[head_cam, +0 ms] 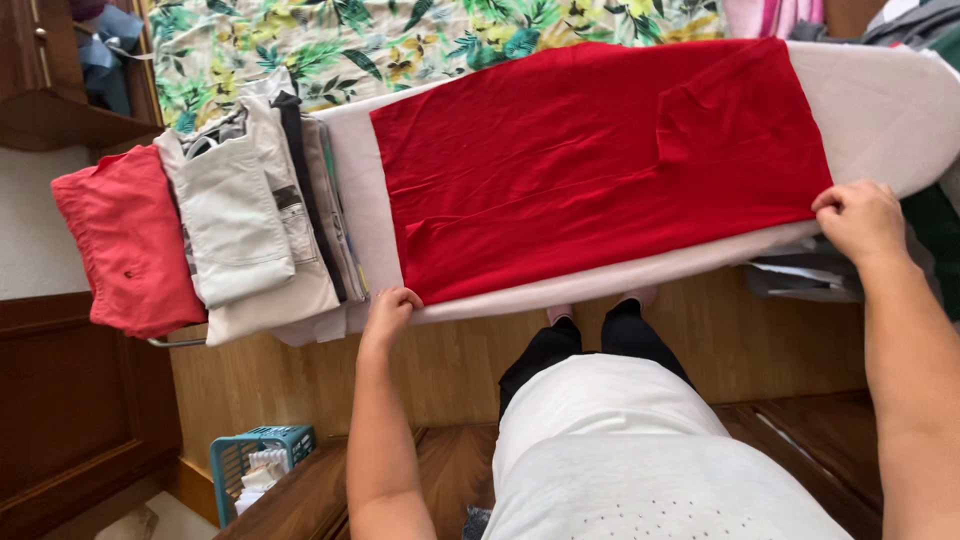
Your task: The person picks up several garments from a pile and folds them one by one on an ironing board, placing each folded item onto a growing stack.
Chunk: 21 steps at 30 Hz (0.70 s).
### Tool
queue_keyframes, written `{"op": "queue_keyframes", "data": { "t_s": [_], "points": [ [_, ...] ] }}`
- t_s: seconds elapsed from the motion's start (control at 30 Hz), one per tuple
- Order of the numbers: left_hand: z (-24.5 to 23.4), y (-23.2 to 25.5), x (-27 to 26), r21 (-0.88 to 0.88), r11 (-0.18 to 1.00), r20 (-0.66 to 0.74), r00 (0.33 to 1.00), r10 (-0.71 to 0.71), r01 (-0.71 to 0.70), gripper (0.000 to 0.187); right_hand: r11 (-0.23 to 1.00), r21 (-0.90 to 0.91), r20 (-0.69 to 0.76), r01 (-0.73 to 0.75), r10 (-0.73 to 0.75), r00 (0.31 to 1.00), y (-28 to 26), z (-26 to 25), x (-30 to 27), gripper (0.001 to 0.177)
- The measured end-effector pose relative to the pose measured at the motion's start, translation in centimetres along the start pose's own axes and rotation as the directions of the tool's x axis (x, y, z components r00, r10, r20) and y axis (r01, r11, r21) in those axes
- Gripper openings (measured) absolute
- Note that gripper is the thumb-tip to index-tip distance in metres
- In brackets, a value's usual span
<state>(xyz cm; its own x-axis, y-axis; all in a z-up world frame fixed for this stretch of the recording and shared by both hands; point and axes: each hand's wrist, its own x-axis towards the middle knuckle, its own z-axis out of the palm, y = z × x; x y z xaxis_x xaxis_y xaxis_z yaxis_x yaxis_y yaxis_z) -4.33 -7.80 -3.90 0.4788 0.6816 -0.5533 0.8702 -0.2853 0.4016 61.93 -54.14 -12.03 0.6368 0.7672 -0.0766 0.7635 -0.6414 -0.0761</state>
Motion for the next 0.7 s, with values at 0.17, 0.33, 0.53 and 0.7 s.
{"op": "queue_keyframes", "data": {
  "t_s": [0.17, 0.33, 0.53, 0.7],
  "points": [
    [-2.6, 3.6, 3.0, 0.312, 0.947, -0.199, 0.980, -0.016, 0.079, 0.025, 0.991, -0.126, -0.261, -0.043, 0.009, 0.965, -1.6, 0.0, -0.7, 0.023],
    [-1.4, 4.6, 10.6, 0.084, 0.985, -0.317, 0.933, 0.169, -0.150, 0.045, 0.938, 0.346, -0.191, 0.024, 0.045, 0.981, -6.7, -0.9, 0.5, 0.030],
    [-0.8, -2.1, 14.4, -0.438, 0.898, -0.151, 0.982, -0.111, 0.035, 0.001, 0.721, 0.614, 0.104, -0.320, 0.328, 0.939, -7.9, -1.4, 1.7, 0.040],
    [-2.3, 1.0, 12.8, -0.126, 0.991, -0.349, 0.934, -0.082, 0.040, 0.010, 0.666, 0.649, 0.151, -0.369, 0.363, 0.920, -8.5, -2.4, 2.0, 0.048]
  ]
}}
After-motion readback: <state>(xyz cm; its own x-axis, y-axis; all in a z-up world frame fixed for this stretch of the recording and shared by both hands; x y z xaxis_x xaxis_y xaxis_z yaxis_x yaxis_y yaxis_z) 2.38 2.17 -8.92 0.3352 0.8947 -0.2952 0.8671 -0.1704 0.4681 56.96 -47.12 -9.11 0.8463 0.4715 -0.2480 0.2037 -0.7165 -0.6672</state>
